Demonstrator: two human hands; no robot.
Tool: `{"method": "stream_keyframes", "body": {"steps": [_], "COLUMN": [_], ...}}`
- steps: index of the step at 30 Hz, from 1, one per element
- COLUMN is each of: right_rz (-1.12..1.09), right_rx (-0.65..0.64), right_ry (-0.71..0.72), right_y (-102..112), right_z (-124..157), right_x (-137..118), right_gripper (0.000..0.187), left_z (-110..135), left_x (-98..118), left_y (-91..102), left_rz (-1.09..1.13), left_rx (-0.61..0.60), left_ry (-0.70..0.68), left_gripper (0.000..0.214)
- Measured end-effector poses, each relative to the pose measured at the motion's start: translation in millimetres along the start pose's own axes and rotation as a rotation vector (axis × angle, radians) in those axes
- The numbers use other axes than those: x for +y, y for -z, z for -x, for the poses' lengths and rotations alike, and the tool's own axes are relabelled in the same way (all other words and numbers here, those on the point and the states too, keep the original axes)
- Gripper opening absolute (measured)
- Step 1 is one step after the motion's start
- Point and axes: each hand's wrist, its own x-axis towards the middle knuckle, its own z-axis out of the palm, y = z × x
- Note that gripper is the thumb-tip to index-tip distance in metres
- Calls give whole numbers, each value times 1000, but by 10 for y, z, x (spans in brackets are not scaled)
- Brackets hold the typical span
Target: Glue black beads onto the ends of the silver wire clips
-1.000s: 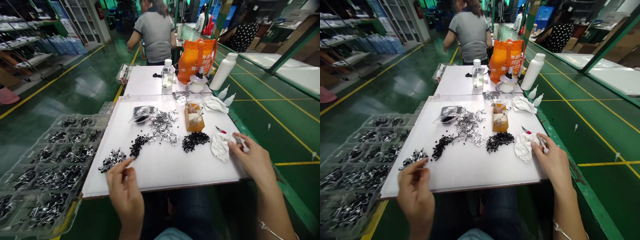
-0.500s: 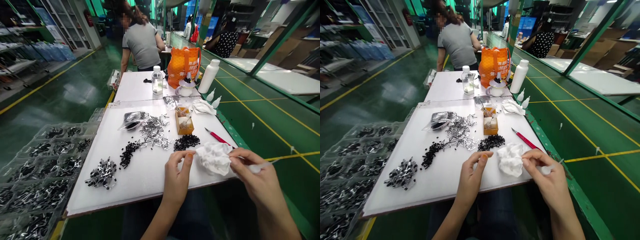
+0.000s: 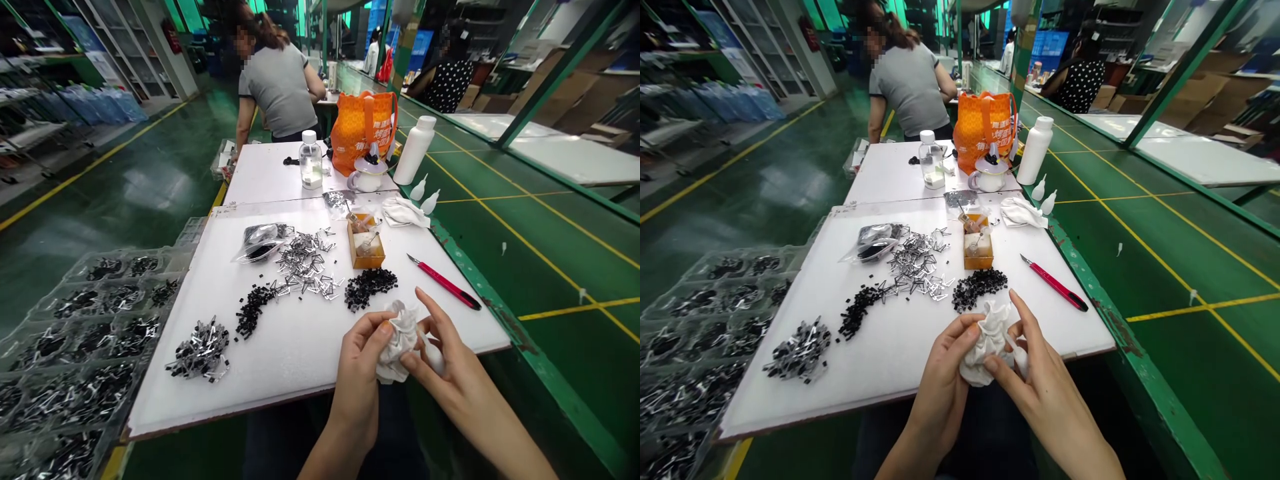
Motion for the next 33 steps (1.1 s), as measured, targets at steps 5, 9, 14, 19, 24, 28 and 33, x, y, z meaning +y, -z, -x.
{"method": "stream_keyframes", "body": {"steps": [5, 9, 14, 19, 24, 28, 33], "right_rz": [-4, -21, -61, -152, -208, -123, -333], "right_rx": [-66, -136, -227, -192, -122, -91, -248], "right_ry": [-5, -14, 7, -34, -68, -97, -159], "right_y": [-34, -41, -35, -95, -164, -117, 39], "right_z": [55, 98, 121, 179, 264, 295, 369], "right_x": [-91, -183, -155, -165, -134, -100, -211], "right_gripper": [88, 90, 91, 86, 71, 66, 54], "left_z": [67, 110, 159, 188, 166, 149, 147], "left_x": [27, 46, 63, 80, 117, 161, 271], "left_y": [-10, 24, 41, 27, 19, 41, 130], "left_rz": [63, 37, -48, 14, 190, 240, 235], "left_rx": [-11, -52, -83, -75, 74, 117, 277], "left_ry": [31, 49, 1, -40, 4, 44, -79], "left_gripper": [33, 37, 32, 29, 31, 36, 43]}}
